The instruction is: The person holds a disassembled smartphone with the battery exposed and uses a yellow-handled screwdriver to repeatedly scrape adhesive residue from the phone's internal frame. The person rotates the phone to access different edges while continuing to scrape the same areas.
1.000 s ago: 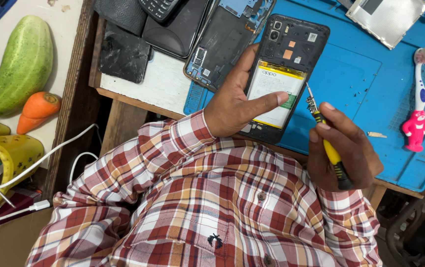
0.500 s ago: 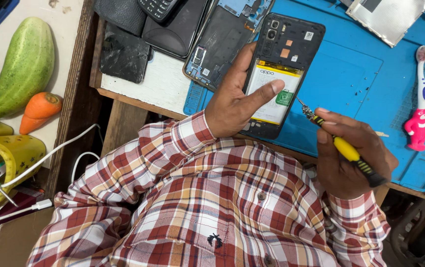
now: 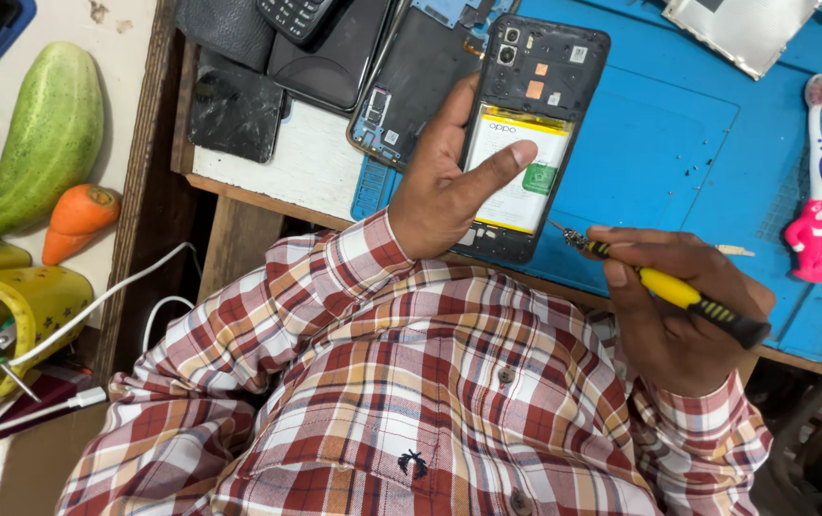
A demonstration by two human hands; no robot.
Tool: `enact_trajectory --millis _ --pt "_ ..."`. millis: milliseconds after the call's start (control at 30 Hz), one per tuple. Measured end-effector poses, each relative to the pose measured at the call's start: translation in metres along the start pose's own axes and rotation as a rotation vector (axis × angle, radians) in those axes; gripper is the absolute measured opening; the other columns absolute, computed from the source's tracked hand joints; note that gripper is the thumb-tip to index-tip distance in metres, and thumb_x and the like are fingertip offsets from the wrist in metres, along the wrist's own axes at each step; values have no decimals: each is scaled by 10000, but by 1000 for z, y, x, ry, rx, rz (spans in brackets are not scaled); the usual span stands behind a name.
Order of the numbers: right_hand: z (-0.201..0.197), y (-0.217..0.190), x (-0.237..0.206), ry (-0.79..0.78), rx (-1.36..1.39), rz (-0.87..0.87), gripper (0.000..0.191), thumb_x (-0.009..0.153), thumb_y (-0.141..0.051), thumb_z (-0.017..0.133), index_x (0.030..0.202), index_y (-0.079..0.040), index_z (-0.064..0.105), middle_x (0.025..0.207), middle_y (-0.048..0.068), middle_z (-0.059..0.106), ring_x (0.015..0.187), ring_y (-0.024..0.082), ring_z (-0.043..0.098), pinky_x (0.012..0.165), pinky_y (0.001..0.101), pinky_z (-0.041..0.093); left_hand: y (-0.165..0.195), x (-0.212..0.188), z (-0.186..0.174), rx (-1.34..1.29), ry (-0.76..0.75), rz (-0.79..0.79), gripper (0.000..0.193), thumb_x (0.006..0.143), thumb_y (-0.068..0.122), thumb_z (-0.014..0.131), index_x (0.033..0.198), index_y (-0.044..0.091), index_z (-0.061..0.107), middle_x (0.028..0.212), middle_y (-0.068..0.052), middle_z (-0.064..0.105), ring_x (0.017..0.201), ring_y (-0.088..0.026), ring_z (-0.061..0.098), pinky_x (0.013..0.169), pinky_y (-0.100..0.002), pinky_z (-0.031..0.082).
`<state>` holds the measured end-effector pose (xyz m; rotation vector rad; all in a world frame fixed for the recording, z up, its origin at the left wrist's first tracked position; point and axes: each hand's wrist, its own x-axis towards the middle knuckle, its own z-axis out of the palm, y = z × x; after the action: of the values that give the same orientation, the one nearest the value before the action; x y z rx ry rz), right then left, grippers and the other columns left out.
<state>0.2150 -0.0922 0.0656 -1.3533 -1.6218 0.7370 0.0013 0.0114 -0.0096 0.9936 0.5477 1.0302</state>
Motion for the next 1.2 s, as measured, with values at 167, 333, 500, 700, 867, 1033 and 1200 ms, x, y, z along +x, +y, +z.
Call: enact_trajectory --millis 167,333,500,700,867,1033,1200 --pt "9 7 2 115 17 -47 72 1054 36 700 1102 39 647 1097 213 724 1062 275 759 923 354 641 5 0 -1 7 -23 -44 559 1101 149 656 1557 37 353 1376 -122 642 1267 -164 643 1096 -332 569" --pt "7 3 4 115 74 -13 89 1029 26 692 1089 41 628 1132 210 724 1075 287 748 924 350 631 5 2 -2 -3 -25 -56 568 1108 149 665 1570 17 361 1355 -139 639 1245 -165 642 1088 -329 561" --pt "4 0 5 74 157 28 87 1044 21 690 1113 32 637 1072 203 714 1038 276 756 922 351 635 4 2 -3 -23 -19 -82 607 1087 151 664 1585 26 340 1391 -146 657 1284 -187 666 1100 -350 597" --pt "6 11 4 151 128 -45 101 1074 8 674 1147 13 603 1137 205 713 1060 267 750 950 368 640 4 2 -3 -28 -70 -94 640 1086 135 667 1601 17 306 1384 -153 659 1211 -162 670 1078 -338 589" --pt "6 16 4 177 -46 -126 117 1086 8 698 1156 10 604 1163 219 723 1098 292 753 953 362 633 4 -3 -1 77 -100 -47 635 1100 146 670 1590 11 288 1391 -138 623 1288 -168 626 1106 -336 556" --pt "7 13 4 194 -211 -158 155 1104 12 745 1206 -16 632 1176 202 745 1098 265 765 952 317 609 3 -5 -1 157 -137 -23 628 1123 159 665 1593 16 275 1440 -129 570 1355 -170 574 1165 -340 515" --pt "14 10 3 184 -405 -202 185 1045 12 784 1173 -27 656 1214 203 744 1050 271 775 861 302 633 6 -4 1 101 -123 -75 672 1094 164 668 1626 28 282 1397 -154 603 1285 -181 621 1145 -370 562"
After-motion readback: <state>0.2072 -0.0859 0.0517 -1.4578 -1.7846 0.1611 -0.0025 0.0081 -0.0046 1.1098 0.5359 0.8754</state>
